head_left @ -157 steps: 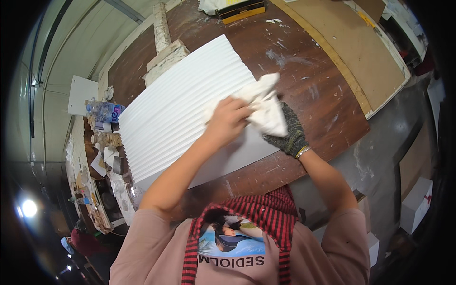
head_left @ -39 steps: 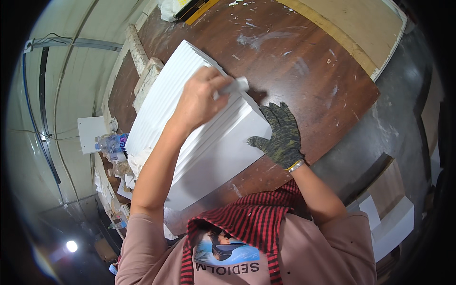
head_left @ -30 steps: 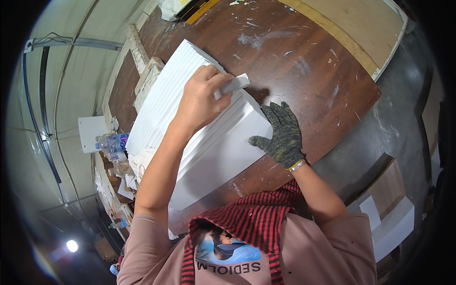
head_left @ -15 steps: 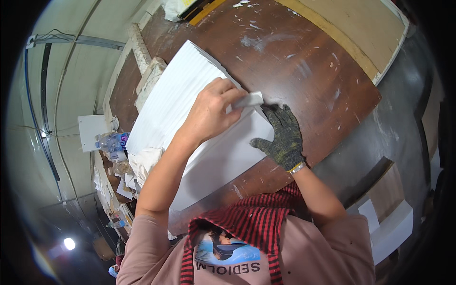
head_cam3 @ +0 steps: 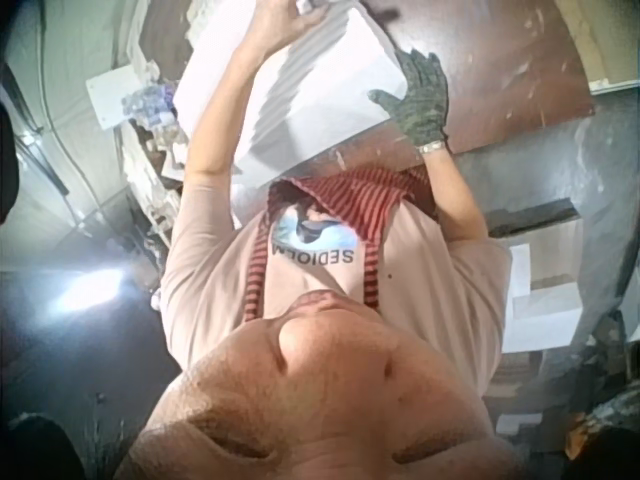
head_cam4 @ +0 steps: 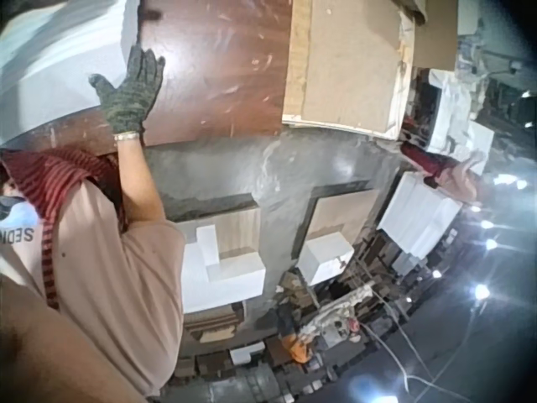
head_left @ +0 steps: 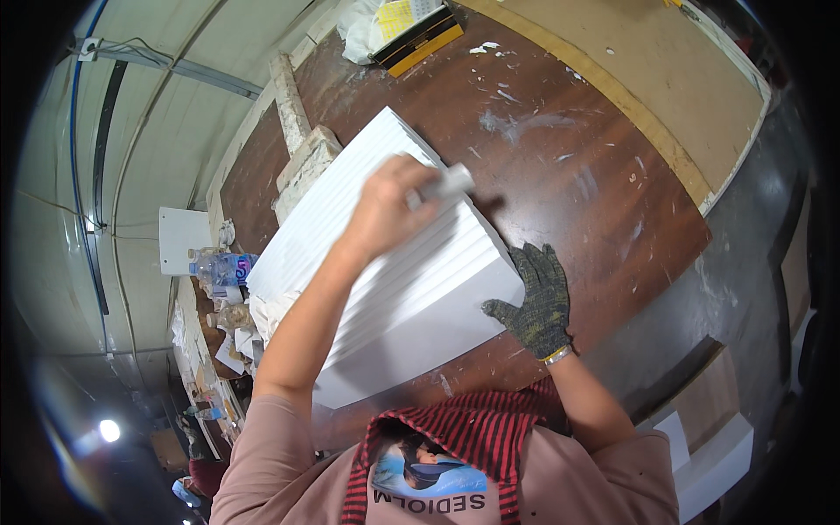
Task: The person cleans a white corrugated foam panel on a workbench using a cloth and a small scraper. They wipe the surface and edges repeatedly, occasionally scraping off residue, and rotate the panel to access different sides.
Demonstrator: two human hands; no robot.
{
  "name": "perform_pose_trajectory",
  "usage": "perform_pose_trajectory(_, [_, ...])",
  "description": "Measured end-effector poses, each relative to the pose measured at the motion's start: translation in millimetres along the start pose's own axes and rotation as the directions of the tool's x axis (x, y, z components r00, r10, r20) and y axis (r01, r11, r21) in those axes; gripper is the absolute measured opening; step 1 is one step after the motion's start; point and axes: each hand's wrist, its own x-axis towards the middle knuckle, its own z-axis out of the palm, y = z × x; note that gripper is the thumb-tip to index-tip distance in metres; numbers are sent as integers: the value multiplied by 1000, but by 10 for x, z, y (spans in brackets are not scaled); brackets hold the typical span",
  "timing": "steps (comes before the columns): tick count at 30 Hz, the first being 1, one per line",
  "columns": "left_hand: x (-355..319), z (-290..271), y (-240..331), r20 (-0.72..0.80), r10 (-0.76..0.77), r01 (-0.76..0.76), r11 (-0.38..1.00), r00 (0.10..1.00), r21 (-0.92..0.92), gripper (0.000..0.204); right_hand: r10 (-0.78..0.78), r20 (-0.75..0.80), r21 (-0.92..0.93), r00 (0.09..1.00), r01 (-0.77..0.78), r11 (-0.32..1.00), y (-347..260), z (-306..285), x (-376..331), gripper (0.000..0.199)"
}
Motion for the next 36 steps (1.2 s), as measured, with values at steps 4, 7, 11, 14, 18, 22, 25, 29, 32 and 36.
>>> perform_pose_trajectory(4, [102,33,-77,-3,33,-33,996,999,80,29,-14,3,19,1000,14,1000,1,0,-3,94])
perform_pose_trajectory(7, [342,-96,-393,-180,-145,179,965,973,190,24,-29,-18,26,999,29,999,1,4,-4,94])
perform_pose_trajectory(11, [373,-136,-634,-117,-37,53,989,992,137,28,-36,-24,27,999,37,999,3,6,2,94])
perform_pose_trajectory(14, [409,-142,-705,-25,33,-28,986,999,163,30,-64,-54,27,996,65,998,-1,2,8,94])
perform_pose_trajectory(18, [583,-252,-886,-265,-71,146,950,962,276,29,-55,-37,20,998,55,998,-11,0,5,94])
perform_pose_trajectory(22, [574,-295,-1050,-17,-94,95,990,995,101,31,-55,-54,18,997,57,998,-10,4,7,94])
perform_pose_trajectory(25, [498,-253,-1072,-67,6,3,990,998,143,29,-77,-61,21,995,78,997,3,15,1,95])
perform_pose_trajectory(29, [493,-246,-1075,-150,-143,153,986,978,58,28,-81,-50,17,995,82,996,30,43,-18,98])
perform_pose_trajectory(32, [509,-303,-1068,-78,-100,102,994,992,30,27,-91,-65,21,994,93,995,36,50,-15,98])
perform_pose_trajectory(36, [444,-338,-913,-195,-135,168,972,972,164,27,-85,-42,10,996,85,996,17,33,-17,96])
